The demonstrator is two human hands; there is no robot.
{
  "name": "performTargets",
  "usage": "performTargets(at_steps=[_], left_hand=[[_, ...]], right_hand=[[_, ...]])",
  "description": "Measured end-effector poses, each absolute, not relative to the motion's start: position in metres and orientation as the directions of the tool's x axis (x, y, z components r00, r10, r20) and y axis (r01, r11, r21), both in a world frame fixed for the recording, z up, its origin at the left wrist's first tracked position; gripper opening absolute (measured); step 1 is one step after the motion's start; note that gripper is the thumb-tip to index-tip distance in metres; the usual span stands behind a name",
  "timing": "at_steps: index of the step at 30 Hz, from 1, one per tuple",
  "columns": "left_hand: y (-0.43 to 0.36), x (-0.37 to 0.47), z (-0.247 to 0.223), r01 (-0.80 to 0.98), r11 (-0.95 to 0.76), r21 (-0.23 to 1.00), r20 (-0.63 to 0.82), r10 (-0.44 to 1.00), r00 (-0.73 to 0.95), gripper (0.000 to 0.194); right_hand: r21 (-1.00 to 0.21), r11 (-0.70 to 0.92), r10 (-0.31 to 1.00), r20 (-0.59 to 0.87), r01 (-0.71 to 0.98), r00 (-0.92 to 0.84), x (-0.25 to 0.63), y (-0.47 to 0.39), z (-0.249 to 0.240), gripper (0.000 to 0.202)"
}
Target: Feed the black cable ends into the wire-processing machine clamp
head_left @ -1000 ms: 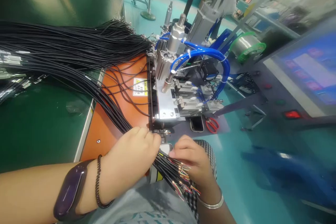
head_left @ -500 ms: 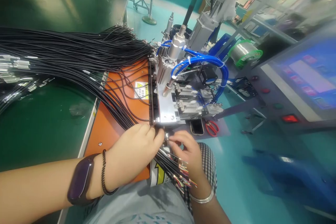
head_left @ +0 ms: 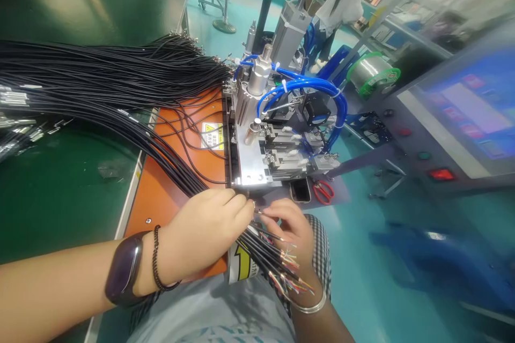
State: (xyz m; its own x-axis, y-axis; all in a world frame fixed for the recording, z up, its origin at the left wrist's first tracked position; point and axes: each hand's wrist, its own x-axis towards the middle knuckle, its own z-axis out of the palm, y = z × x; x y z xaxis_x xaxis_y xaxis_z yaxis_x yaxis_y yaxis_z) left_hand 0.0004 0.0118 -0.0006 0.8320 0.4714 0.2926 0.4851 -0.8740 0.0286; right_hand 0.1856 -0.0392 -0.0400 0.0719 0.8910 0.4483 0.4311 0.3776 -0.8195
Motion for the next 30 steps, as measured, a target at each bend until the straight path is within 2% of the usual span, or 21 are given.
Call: performTargets(at_steps=[2,6,8,10,13,17,20,27,30], left_hand=[[0.014,0.0,-0.004,0.493,-0.87,0.025,0.297,0.477,0.827,0.011],[0.016,-0.001,-0.008,0.497,-0.868,0.007,0.344,0.469,0.814,0.013],[0.016,-0.002,-0.008,0.506,-0.863,0.015,0.369,0.475,0.799,0.014],[0.015,-0.002,-0.007,0.513,-0.858,0.025,0.389,0.481,0.786,0.015],[0.014,-0.002,-0.004,0.516,-0.856,0.031,0.404,0.483,0.777,0.015],[0.013,-0.001,-0.002,0.524,-0.852,0.021,0.4,0.487,0.776,0.02],[0.013,-0.001,-0.002,0.519,-0.855,0.022,0.378,0.488,0.787,0.019],[0.012,0.0,-0.004,0.492,-0.871,0.012,0.321,0.469,0.823,0.016],[0.012,0.0,-0.003,0.484,-0.875,0.0,0.296,0.462,0.836,0.015]], right_hand=[[-0.797,0.355,0.882,0.458,0.488,0.106,0.182,-0.04,-0.04,0.013],[-0.713,0.331,0.824,0.538,0.619,0.179,0.175,-0.043,-0.044,0.015],[-0.635,0.363,0.801,0.586,0.681,0.12,0.175,-0.045,-0.045,0.017],[-0.601,0.395,0.836,0.548,0.694,-0.001,0.176,-0.047,-0.045,0.015],[-0.683,0.368,0.914,0.391,0.63,-0.11,0.178,-0.047,-0.041,0.014],[-0.817,0.169,0.953,0.279,0.552,0.12,0.175,-0.043,-0.033,0.007],[-0.834,0.122,0.941,0.269,0.538,0.204,0.17,-0.042,-0.028,0.01],[-0.78,0.203,0.958,0.282,0.592,0.044,0.173,-0.037,-0.026,0.016],[-0.748,0.283,0.956,0.273,0.6,-0.11,0.176,-0.031,-0.024,0.013]])
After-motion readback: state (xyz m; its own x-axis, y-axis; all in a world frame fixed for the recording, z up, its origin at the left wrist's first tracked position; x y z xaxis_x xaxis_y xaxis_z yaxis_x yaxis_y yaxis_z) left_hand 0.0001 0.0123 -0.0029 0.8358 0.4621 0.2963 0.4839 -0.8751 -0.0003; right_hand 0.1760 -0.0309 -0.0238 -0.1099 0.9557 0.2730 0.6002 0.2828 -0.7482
